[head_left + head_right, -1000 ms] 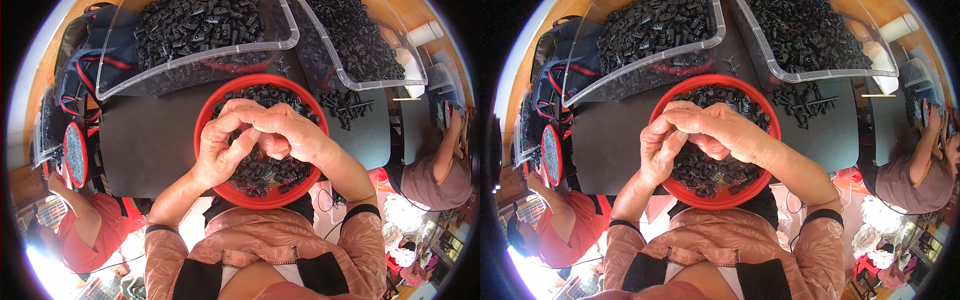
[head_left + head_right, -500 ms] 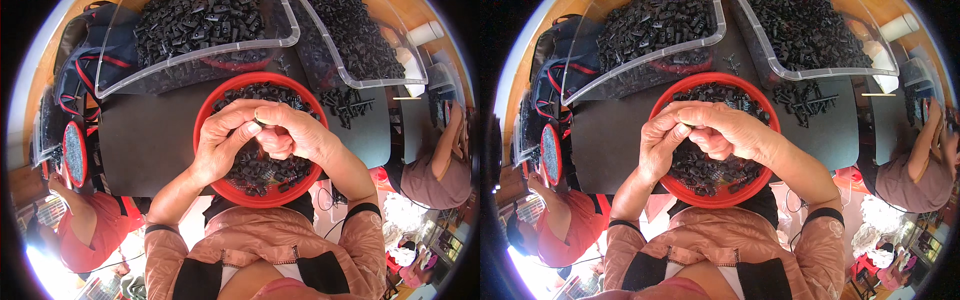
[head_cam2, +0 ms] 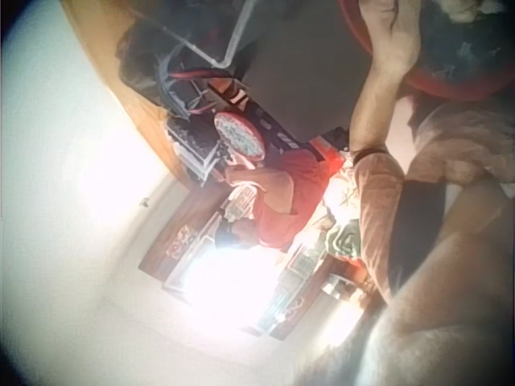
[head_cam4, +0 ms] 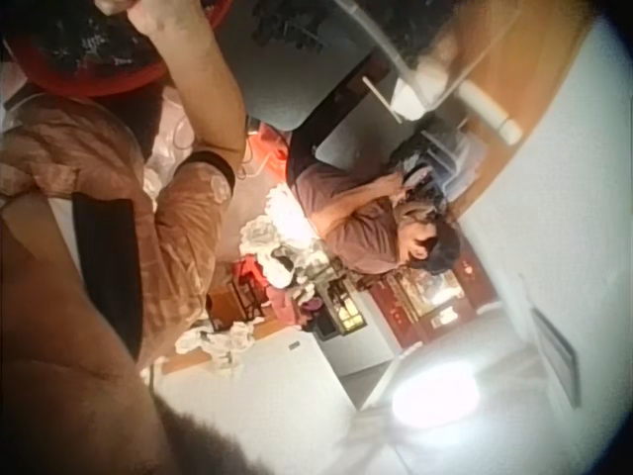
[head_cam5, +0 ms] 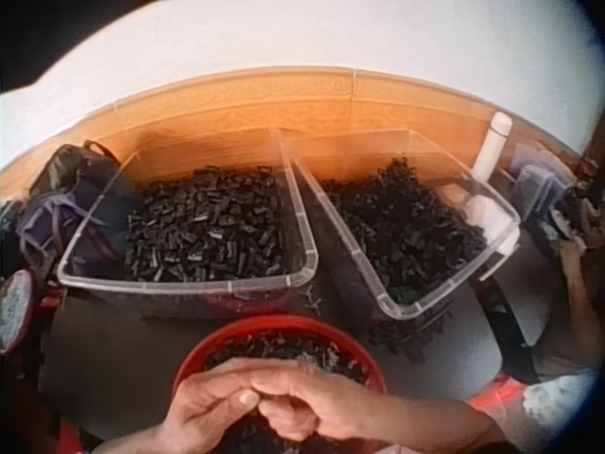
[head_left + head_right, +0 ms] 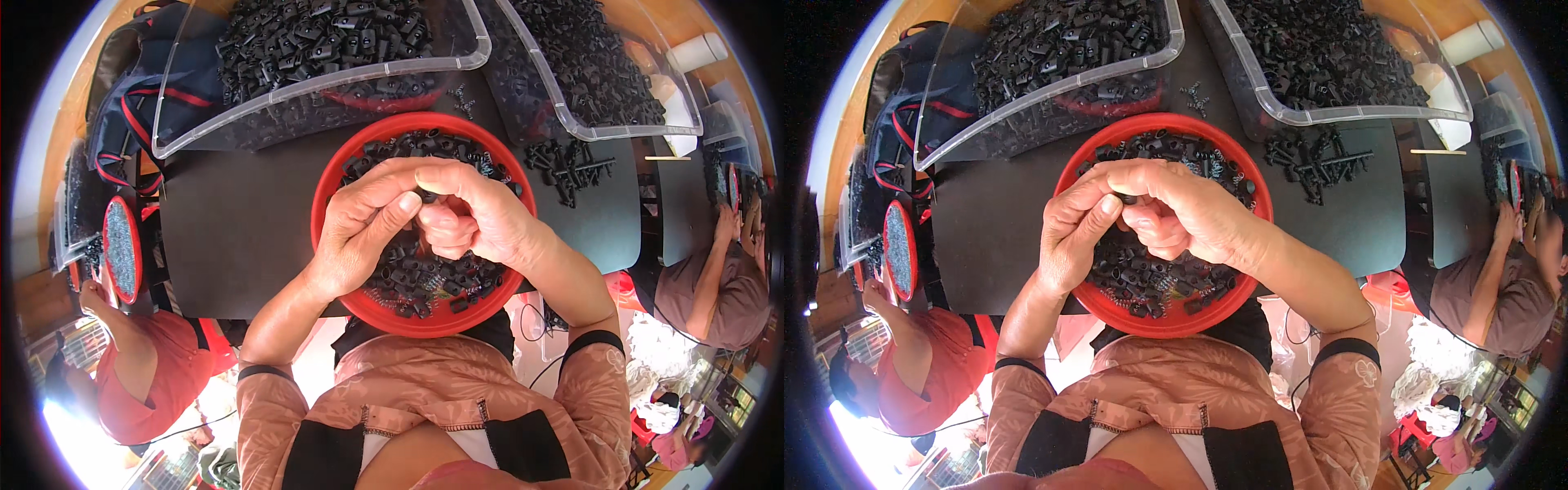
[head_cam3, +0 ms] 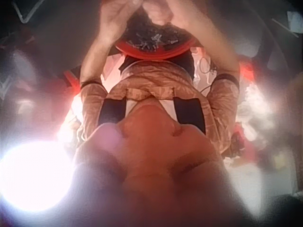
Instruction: The person assembles plastic cord locks by taking metal springs and plastic components from a round tray, inserting the springs into the plastic pieces, and pressing the parts together by hand.
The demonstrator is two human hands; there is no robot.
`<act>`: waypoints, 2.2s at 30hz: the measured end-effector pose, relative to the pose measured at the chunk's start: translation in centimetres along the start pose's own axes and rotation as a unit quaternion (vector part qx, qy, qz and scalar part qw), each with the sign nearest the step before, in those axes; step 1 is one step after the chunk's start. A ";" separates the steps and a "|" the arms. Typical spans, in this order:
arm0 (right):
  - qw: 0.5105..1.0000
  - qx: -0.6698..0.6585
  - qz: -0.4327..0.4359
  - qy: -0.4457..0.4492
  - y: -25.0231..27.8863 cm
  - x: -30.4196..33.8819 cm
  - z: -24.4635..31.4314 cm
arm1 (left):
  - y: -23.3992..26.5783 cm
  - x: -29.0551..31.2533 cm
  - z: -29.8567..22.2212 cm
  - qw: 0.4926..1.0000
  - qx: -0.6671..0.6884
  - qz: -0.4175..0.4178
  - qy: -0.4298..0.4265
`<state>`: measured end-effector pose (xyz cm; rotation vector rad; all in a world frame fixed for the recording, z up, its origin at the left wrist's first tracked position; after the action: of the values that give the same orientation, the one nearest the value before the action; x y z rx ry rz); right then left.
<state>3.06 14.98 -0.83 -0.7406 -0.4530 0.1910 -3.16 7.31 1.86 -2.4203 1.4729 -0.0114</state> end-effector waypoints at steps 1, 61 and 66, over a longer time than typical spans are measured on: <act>1.000 0.009 0.002 0.019 -0.1 0.0 0.2 | -0.2 -0.1 -0.1 1.000 -0.007 0.010 -0.005; 0.511 0.776 -0.296 0.224 -0.1 4.5 1.9 | 2.6 -0.3 0.6 0.993 -0.032 -0.118 -0.001; 0.428 0.834 -0.295 0.184 -0.3 4.6 2.0 | 2.6 -0.2 0.4 0.992 -0.012 -0.125 0.004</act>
<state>6.27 17.44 2.22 1.4146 0.0952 -0.2403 -5.44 6.47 0.85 -2.6097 1.1700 -0.0593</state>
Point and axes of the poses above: each hand's wrist, its own x-axis away from the middle knuckle, its own y-axis out of the back of the hand, z = x × y, the point moved 7 cm from there along -x, towards the middle knuckle, and after that the axes turned 11 degrees about x, right-handed, at the moved point
